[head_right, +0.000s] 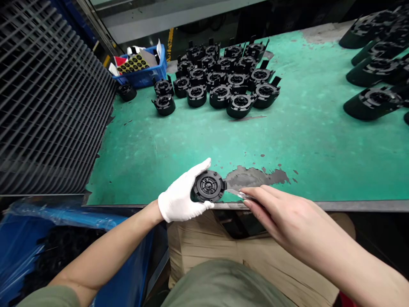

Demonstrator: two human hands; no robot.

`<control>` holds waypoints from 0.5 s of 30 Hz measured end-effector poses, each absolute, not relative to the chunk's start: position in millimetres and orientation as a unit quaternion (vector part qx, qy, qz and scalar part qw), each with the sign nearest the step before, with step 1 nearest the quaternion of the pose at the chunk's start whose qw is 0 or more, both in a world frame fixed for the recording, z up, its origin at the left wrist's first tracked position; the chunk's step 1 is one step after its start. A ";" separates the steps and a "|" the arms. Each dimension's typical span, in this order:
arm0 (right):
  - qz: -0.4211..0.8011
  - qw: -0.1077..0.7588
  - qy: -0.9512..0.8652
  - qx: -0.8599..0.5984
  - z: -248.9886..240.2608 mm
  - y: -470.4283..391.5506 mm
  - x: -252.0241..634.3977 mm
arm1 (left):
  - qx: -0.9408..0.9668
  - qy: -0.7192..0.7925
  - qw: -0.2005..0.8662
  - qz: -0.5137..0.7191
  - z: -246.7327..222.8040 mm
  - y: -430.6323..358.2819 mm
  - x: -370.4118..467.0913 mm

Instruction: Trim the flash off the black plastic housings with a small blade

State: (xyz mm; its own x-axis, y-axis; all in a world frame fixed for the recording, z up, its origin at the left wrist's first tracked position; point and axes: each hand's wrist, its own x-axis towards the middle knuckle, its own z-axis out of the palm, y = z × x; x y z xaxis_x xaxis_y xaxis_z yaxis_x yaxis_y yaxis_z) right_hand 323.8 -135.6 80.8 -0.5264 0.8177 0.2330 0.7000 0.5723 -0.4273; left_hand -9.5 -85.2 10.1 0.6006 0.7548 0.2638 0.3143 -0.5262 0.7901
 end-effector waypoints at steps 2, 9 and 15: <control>0.152 0.227 -0.847 -0.456 79.4 -135.7 327.8 | 0.816 0.303 0.376 0.316 10.1 -84.6 -15.5; 0.149 0.269 -0.826 -0.473 74.7 -130.8 306.9 | 0.746 0.268 0.456 0.405 1.3 -80.9 -19.6; 0.179 0.218 -0.852 -0.440 57.8 -128.9 286.3 | 0.671 0.305 0.474 0.482 5.7 -85.1 -18.3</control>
State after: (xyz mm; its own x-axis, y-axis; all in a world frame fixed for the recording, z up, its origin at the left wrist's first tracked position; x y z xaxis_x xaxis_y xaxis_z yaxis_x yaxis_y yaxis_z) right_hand 286.3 -128.9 57.8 -0.5172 0.8288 0.2136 0.6732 0.5481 -0.4964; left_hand -18.3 -85.1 5.7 0.3493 0.8662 0.3573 -0.0462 -0.3649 0.9299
